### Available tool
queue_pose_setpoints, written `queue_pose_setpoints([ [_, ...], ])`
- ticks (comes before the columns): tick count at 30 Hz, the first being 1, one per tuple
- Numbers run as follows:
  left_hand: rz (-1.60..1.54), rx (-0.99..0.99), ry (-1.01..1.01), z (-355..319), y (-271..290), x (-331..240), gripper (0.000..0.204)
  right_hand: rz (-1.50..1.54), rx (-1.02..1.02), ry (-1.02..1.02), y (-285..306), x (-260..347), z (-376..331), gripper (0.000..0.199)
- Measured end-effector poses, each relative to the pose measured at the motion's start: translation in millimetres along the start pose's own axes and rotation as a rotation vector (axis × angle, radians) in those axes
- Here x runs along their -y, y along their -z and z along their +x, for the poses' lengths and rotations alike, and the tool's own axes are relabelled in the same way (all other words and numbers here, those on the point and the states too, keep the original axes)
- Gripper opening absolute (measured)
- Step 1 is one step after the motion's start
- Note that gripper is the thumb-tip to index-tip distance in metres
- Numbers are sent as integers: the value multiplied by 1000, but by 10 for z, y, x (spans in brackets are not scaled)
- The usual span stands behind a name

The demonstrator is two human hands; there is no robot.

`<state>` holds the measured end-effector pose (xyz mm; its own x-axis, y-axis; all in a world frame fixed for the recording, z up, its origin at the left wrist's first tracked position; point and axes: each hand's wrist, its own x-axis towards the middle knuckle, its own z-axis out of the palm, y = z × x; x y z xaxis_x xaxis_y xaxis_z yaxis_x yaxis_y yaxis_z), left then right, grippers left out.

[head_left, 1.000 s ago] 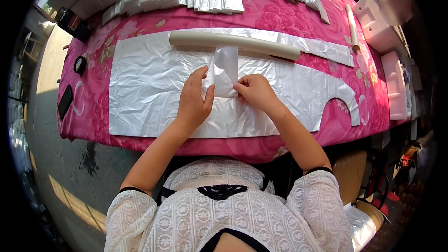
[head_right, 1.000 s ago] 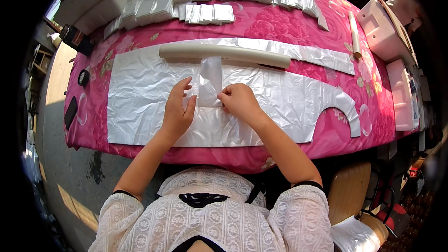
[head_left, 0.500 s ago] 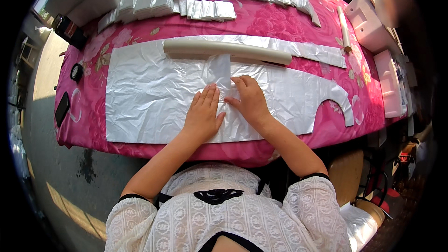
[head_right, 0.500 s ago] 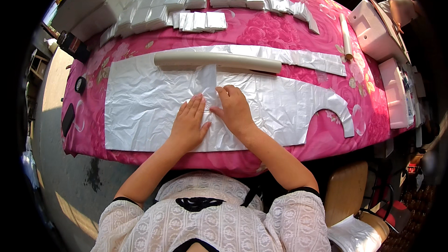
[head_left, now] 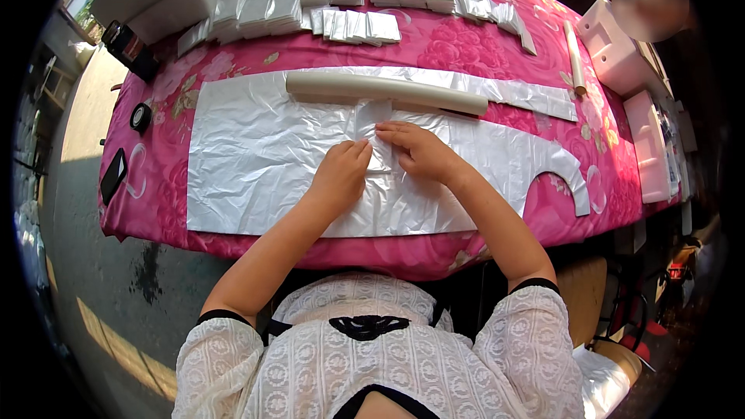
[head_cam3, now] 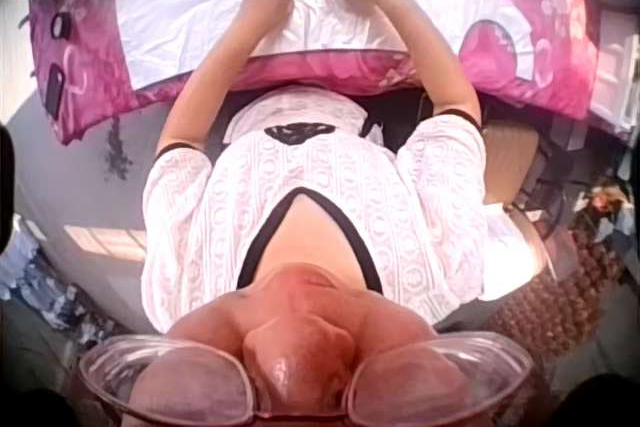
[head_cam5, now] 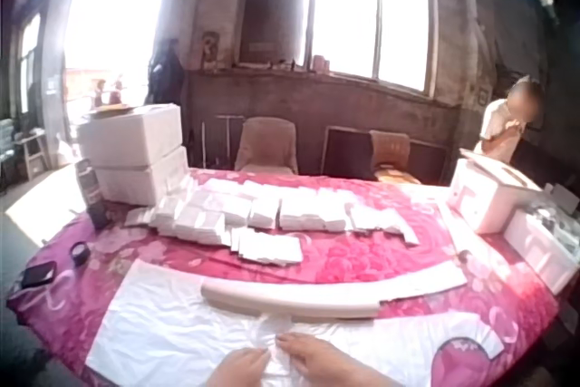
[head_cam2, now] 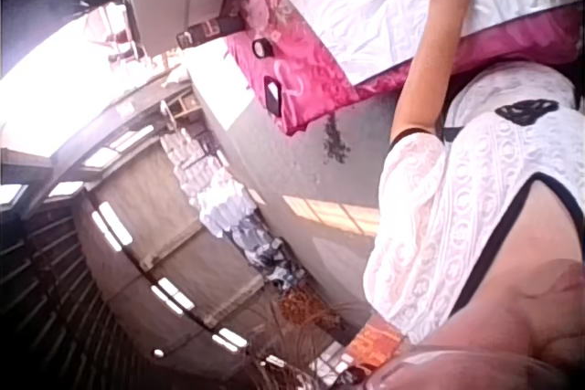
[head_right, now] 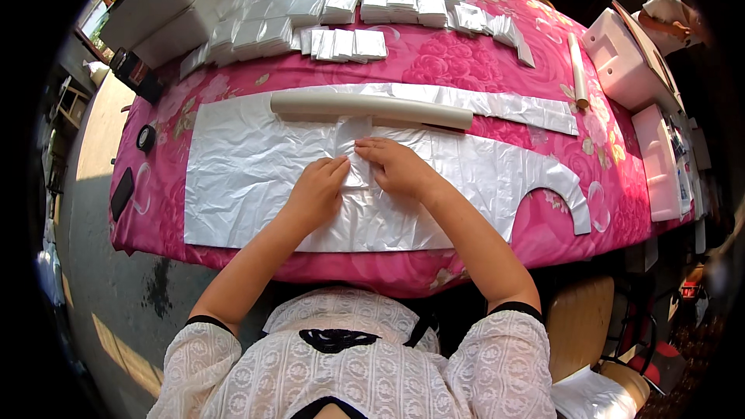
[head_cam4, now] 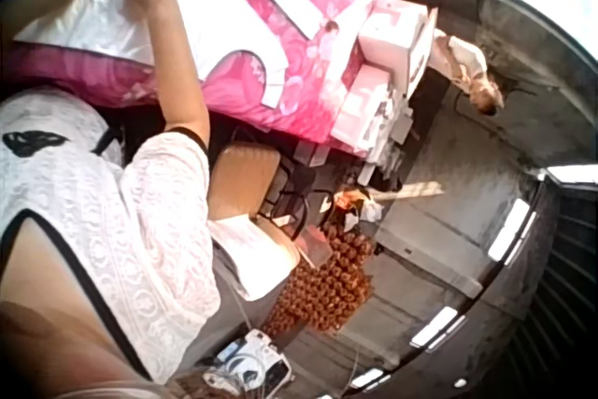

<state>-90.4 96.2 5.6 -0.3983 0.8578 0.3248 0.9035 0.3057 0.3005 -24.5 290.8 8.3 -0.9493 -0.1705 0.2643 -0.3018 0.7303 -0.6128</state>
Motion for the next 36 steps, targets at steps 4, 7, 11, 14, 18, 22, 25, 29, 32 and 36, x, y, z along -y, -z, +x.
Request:
queue_pose_setpoints([
  [4,-40,-56,-77,0,-27,71,30,-24,-46,10,-29,50,3,37],
  [7,-132,-110,-182,-141,64,-37,29,-117,-33,60,-55,163,-124,36],
  [11,-166,-65,-242,-345,131,-124,40,-73,-6,136,-146,330,-321,35],
  [14,-158,-41,-198,-402,122,-128,47,-11,-31,98,-169,352,-370,35],
  [18,-231,-55,-106,-401,111,-129,46,5,-53,5,-131,374,-348,32],
  [22,-332,-111,43,-345,152,-172,39,187,-84,-345,-135,361,-323,17],
  [25,-455,-1,415,-281,109,-161,44,357,-44,-604,-53,387,-155,21],
  [29,-499,-91,559,-148,98,-120,54,251,16,-706,-62,326,31,27],
  [32,-492,-92,602,-93,79,-73,63,2,-4,-613,-89,350,87,29],
  [36,-559,-56,721,-22,103,-24,73,30,51,-675,-62,323,160,31],
])
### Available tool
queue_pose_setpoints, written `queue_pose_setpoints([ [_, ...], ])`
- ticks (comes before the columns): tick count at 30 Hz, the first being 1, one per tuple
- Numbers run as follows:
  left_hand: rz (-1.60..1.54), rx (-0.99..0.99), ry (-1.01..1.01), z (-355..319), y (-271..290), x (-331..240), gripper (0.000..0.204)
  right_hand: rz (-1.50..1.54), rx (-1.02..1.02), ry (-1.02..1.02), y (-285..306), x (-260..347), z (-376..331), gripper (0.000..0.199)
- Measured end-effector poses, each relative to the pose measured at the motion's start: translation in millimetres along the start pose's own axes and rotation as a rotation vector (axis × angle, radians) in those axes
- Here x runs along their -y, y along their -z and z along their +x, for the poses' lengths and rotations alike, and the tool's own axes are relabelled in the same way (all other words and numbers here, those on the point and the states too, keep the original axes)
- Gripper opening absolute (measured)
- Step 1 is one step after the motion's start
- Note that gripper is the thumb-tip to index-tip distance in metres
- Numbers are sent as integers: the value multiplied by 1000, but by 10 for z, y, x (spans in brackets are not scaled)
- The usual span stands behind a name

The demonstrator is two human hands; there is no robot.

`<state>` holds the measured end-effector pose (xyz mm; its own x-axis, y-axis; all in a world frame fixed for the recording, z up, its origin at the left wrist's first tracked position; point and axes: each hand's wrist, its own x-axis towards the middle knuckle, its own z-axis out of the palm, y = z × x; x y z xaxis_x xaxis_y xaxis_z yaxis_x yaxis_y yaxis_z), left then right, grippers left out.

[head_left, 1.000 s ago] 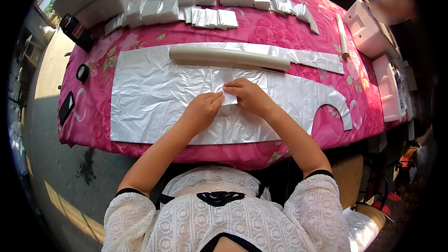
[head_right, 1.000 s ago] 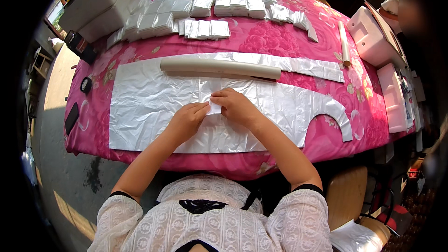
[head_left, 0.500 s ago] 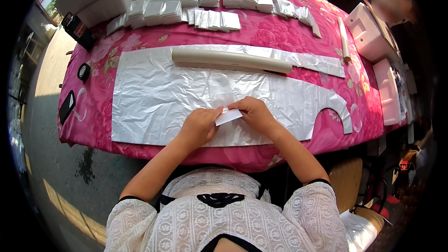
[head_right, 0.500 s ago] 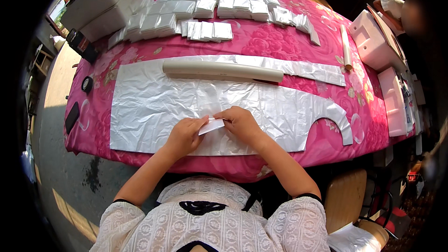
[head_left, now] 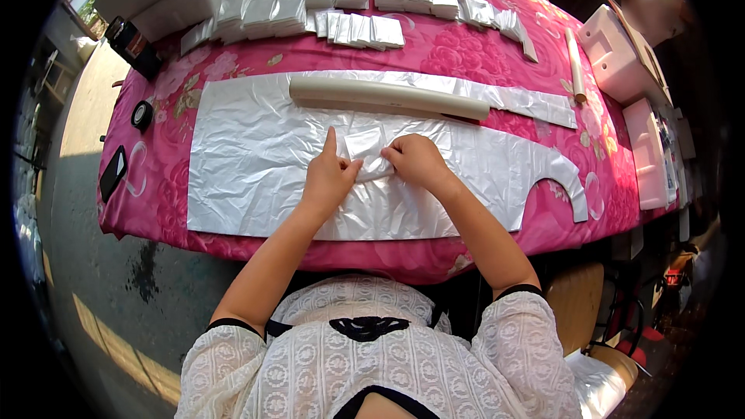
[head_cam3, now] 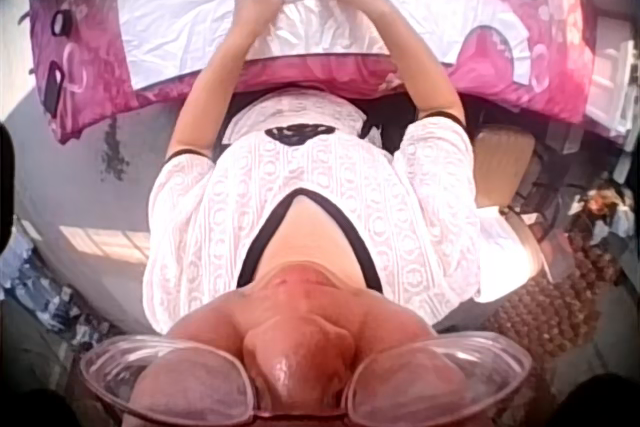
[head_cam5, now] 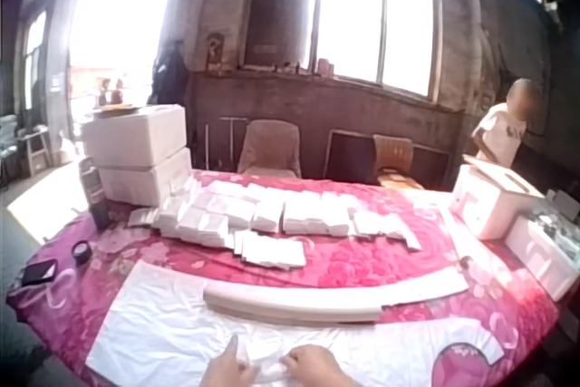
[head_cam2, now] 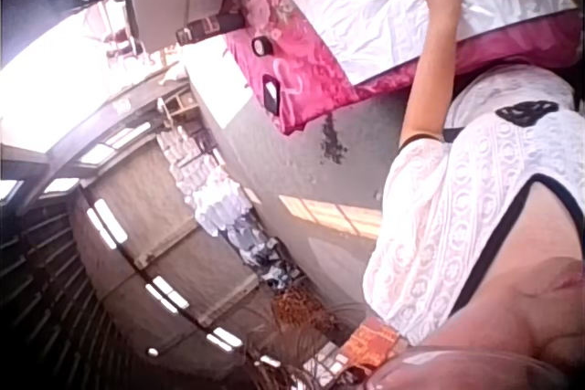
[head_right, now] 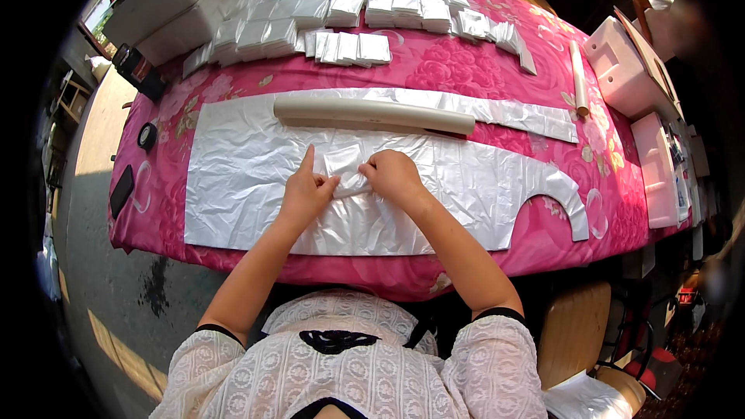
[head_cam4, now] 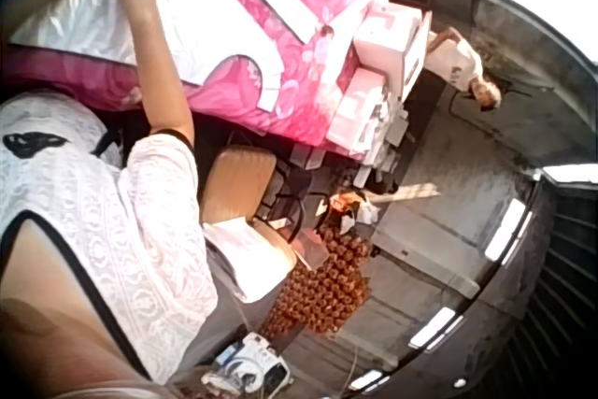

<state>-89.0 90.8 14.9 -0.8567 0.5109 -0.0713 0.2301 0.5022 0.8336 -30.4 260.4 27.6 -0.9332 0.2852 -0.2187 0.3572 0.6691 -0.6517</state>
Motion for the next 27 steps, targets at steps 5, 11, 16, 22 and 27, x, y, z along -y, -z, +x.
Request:
queue_pose_setpoints([
  [5,-123,29,96,53,62,43,74,102,126,-116,78,51,58,33],
  [11,145,-15,-174,-50,84,-41,53,142,150,-162,105,64,81,34],
  [16,314,-99,-634,-97,-45,-31,44,135,165,-151,108,55,90,34],
  [22,515,-14,-658,-36,-220,32,59,120,161,-136,79,12,116,35],
  [27,672,33,-530,4,-305,58,76,112,154,-143,69,1,130,35],
])
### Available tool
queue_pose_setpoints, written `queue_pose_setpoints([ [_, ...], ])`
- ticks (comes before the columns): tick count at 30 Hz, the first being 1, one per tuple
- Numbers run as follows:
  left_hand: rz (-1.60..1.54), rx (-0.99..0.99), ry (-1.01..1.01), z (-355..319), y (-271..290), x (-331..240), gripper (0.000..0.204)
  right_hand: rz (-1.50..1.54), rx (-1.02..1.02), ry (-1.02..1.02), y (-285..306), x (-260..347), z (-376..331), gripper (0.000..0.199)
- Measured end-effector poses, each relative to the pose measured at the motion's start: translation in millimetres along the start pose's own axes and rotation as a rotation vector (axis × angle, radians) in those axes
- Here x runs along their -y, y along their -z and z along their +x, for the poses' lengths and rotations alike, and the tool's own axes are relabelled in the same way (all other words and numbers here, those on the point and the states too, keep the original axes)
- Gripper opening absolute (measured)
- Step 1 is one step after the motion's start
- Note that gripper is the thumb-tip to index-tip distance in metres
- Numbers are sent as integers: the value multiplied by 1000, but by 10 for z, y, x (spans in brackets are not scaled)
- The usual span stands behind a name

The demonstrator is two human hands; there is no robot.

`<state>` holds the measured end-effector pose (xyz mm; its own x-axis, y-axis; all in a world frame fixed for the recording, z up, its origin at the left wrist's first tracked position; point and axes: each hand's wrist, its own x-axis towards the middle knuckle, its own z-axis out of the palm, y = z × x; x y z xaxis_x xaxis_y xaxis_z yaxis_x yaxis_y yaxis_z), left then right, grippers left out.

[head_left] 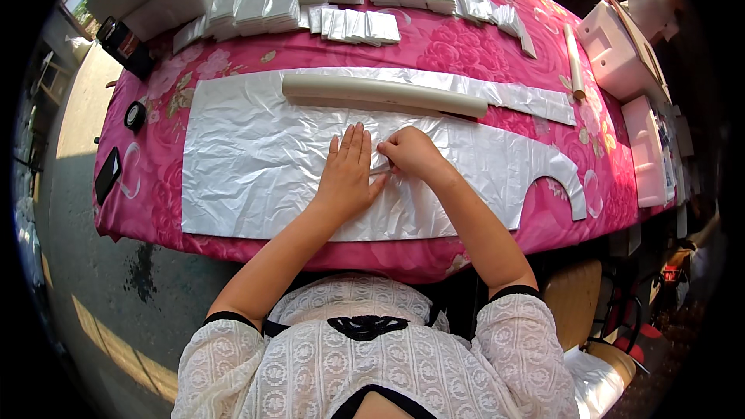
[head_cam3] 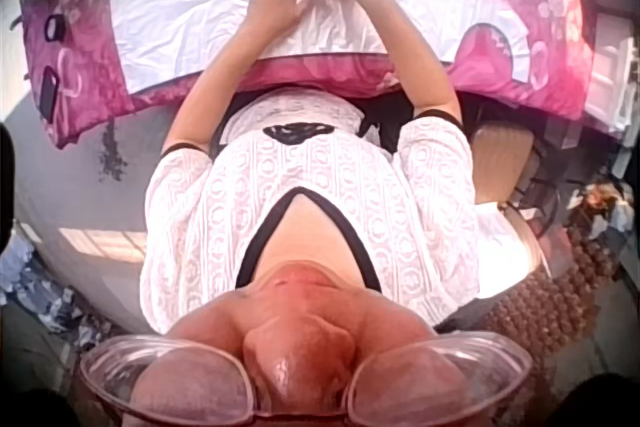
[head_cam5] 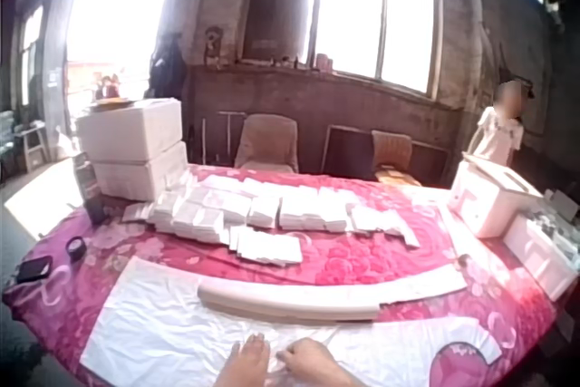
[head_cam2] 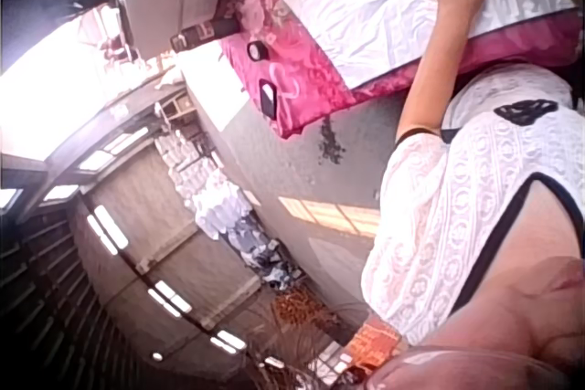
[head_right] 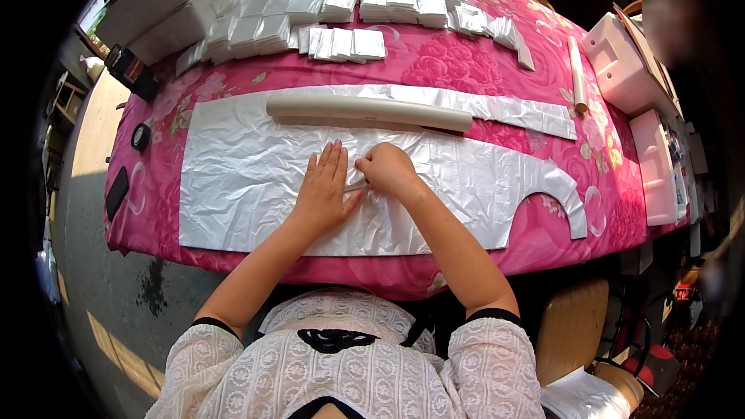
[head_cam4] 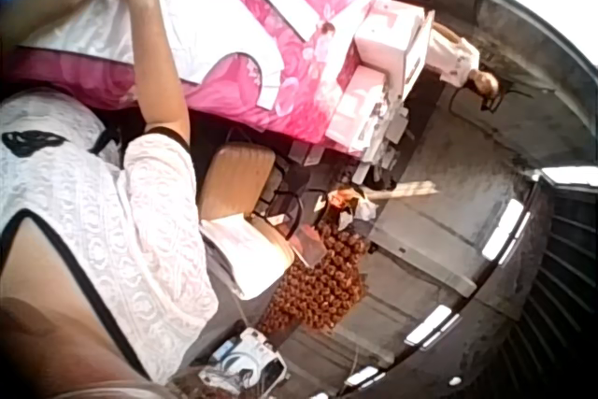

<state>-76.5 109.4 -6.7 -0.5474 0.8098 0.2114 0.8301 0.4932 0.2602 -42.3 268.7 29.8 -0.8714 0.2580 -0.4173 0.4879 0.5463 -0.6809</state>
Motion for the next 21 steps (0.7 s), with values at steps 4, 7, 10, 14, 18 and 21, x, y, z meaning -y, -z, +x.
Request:
queue_pose_setpoints([
  [4,35,24,28,26,-39,-14,84,-23,0,7,1,-6,16,34],
  [7,37,56,53,38,-40,-37,90,-14,1,0,-1,-7,16,35],
  [10,23,67,53,17,-55,-35,97,0,-3,-13,-3,12,0,33],
  [14,-27,72,64,23,-65,-51,101,-10,-54,-42,-17,62,-45,29],
  [18,-25,88,67,20,-67,-51,104,-148,-223,79,-121,23,-166,19],
  [21,-21,93,73,10,-104,-47,106,-190,-304,71,-162,23,-270,17],
])
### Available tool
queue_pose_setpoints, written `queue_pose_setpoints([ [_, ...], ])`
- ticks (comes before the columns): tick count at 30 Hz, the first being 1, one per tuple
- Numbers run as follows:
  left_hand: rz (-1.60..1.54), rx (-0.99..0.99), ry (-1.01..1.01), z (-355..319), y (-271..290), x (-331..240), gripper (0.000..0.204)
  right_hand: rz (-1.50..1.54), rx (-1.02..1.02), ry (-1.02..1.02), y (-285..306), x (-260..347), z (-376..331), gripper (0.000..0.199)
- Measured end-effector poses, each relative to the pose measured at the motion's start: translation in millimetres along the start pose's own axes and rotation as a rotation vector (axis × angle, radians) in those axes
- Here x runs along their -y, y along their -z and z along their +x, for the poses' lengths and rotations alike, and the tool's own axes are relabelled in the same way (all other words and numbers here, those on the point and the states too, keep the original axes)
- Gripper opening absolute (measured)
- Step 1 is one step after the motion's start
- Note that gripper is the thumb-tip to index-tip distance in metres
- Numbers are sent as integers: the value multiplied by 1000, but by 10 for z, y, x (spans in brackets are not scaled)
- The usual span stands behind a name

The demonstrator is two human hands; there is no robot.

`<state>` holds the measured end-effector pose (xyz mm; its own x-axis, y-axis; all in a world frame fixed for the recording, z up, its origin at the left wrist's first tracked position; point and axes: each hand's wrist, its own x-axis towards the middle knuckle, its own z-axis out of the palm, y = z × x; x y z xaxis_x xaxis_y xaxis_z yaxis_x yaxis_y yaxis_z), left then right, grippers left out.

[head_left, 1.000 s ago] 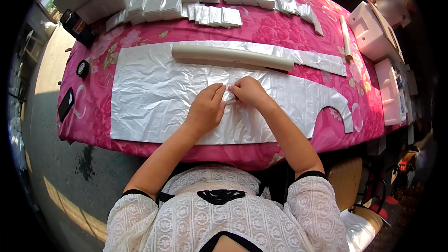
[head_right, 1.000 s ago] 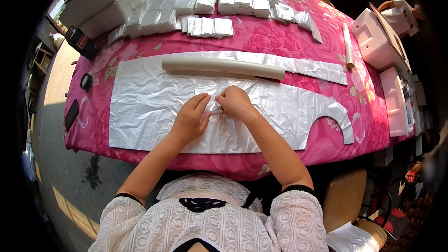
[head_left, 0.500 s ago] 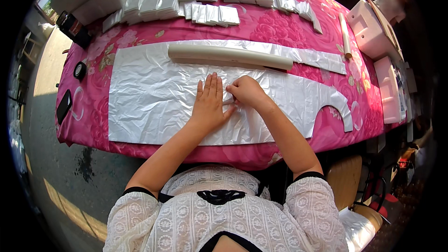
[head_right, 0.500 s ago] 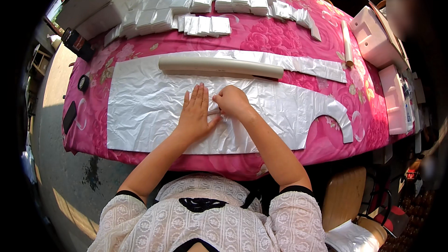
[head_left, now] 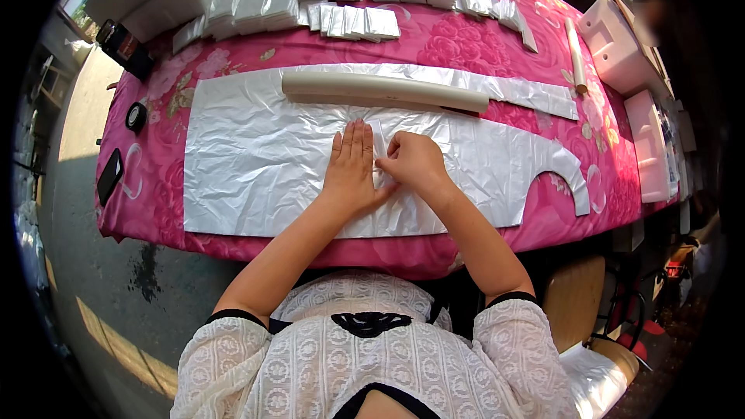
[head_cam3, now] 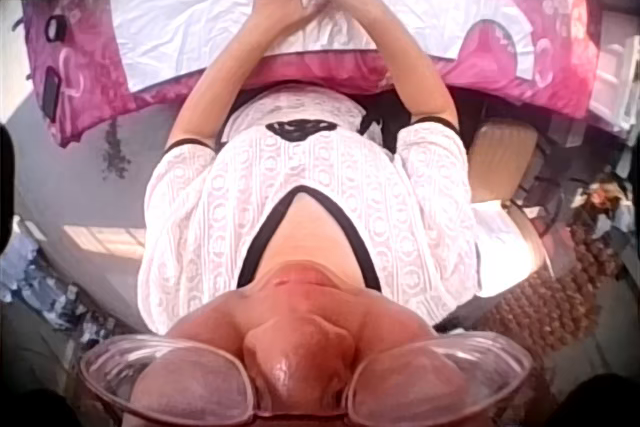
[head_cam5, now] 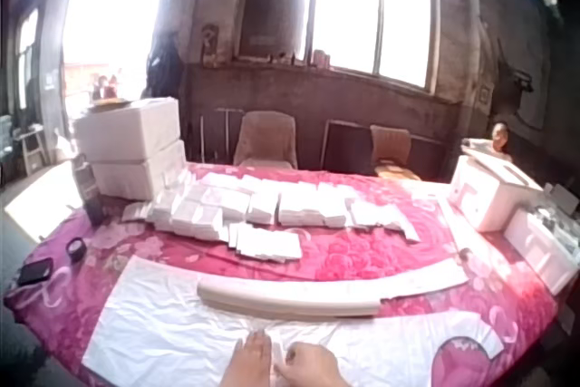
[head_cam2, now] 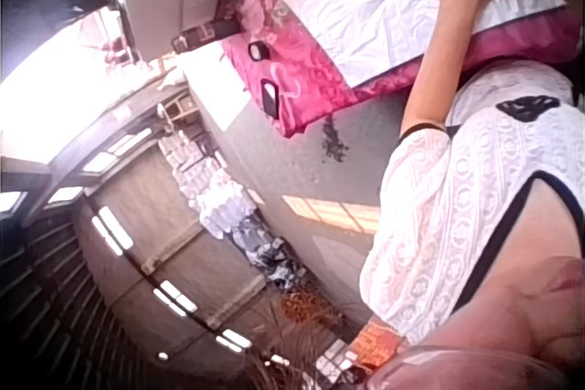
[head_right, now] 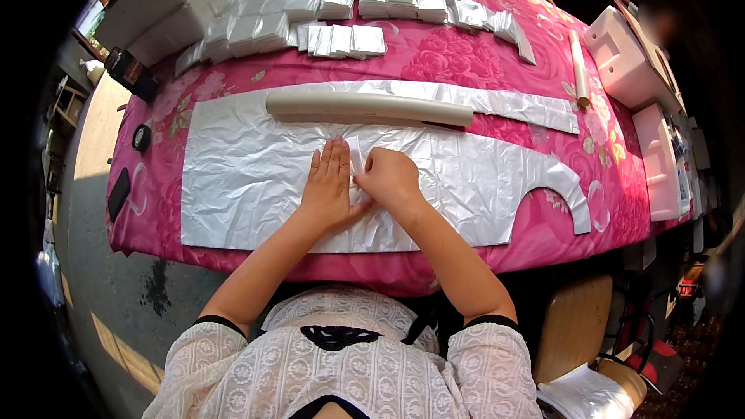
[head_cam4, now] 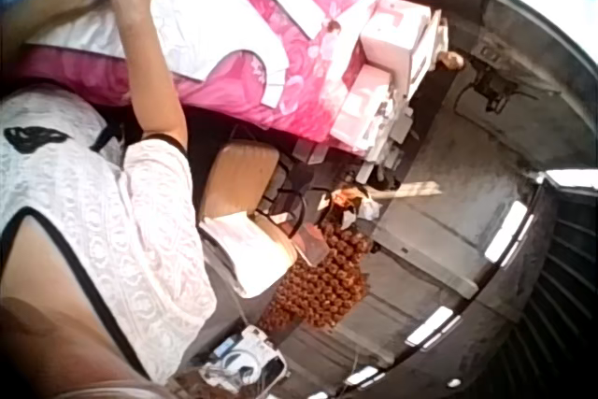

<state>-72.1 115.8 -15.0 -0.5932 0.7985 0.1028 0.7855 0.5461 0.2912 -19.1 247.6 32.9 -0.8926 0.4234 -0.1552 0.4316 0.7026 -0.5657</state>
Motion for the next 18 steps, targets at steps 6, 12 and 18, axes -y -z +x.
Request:
queue_pose_setpoints([
  [6,-79,-137,-29,-102,49,60,105,-182,-36,93,146,-102,-73,23],
  [12,-1182,133,260,-1017,459,193,35,-277,-239,745,-238,41,151,44],
  [18,-1432,519,743,-1985,544,314,29,-238,-76,542,-825,354,-150,80],
])
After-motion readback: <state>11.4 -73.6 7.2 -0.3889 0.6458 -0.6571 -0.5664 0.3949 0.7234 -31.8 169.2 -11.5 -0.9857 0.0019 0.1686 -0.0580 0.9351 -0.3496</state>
